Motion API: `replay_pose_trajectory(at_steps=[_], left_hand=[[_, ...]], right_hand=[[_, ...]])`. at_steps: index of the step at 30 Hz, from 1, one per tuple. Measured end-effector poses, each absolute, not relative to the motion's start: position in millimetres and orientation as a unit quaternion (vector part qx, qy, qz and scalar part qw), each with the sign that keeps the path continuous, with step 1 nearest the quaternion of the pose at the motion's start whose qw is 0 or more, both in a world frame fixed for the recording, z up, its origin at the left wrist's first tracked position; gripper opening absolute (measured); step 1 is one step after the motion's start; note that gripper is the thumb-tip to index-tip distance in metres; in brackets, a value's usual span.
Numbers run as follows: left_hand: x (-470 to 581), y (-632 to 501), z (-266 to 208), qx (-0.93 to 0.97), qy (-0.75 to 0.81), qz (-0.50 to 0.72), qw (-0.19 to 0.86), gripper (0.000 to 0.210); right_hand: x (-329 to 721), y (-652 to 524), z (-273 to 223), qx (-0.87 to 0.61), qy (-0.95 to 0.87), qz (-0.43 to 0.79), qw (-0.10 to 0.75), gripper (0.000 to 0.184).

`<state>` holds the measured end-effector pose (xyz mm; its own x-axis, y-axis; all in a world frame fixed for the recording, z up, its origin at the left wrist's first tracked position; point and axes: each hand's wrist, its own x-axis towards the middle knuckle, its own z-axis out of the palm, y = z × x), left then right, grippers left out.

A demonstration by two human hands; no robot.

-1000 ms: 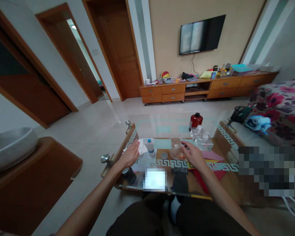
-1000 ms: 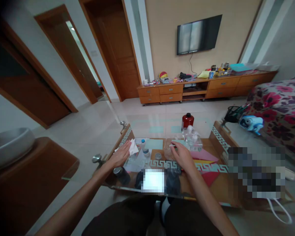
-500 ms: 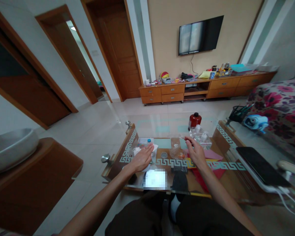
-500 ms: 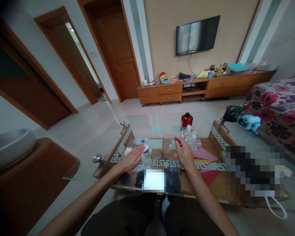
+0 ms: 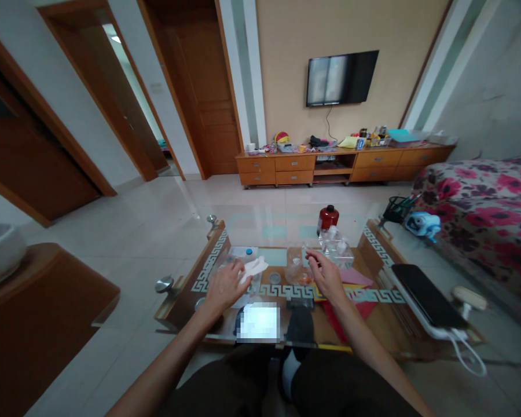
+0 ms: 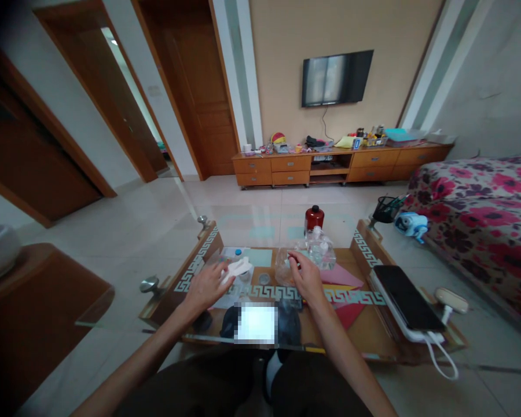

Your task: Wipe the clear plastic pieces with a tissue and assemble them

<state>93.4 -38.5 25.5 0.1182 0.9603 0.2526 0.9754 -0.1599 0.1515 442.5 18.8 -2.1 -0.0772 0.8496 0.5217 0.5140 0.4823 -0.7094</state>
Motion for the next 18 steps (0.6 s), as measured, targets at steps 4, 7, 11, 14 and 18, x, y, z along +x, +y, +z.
replay_pose_trajectory(at_steps=[4, 7, 11, 14, 18], left_hand=[[103.5, -31.8, 26.7, -0.788, -0.61, -0.087, 0.005, 0.037], [131.1, -39.6, 30.6, -0.83, -0.551, -0.084, -0.022, 0.035], [182.4, -70.8, 36.7, -0.904, -0.386, -0.114, -0.143, 0.027], [208.6, -77.7, 44.4, -0.896, -0.261, -0.136, -0.333, 0.023], [202.1, -34.1, 53.2, -0.732, -0.312, -0.327, -0.51, 0.033]], right_hand=[[442.4, 19.8, -1.2, -0.484, -0.707, 0.182, 0.483, 0.038], [442.5, 19.5, -1.3, -0.486, -0.705, 0.19, 0.479, 0.038], [441.0, 18.5, -1.1, -0.489, -0.705, 0.201, 0.472, 0.04], [439.7, 17.0, 0.5, -0.495, -0.702, 0.217, 0.463, 0.041], [439.4, 13.9, 4.9, -0.491, -0.698, 0.242, 0.462, 0.043]])
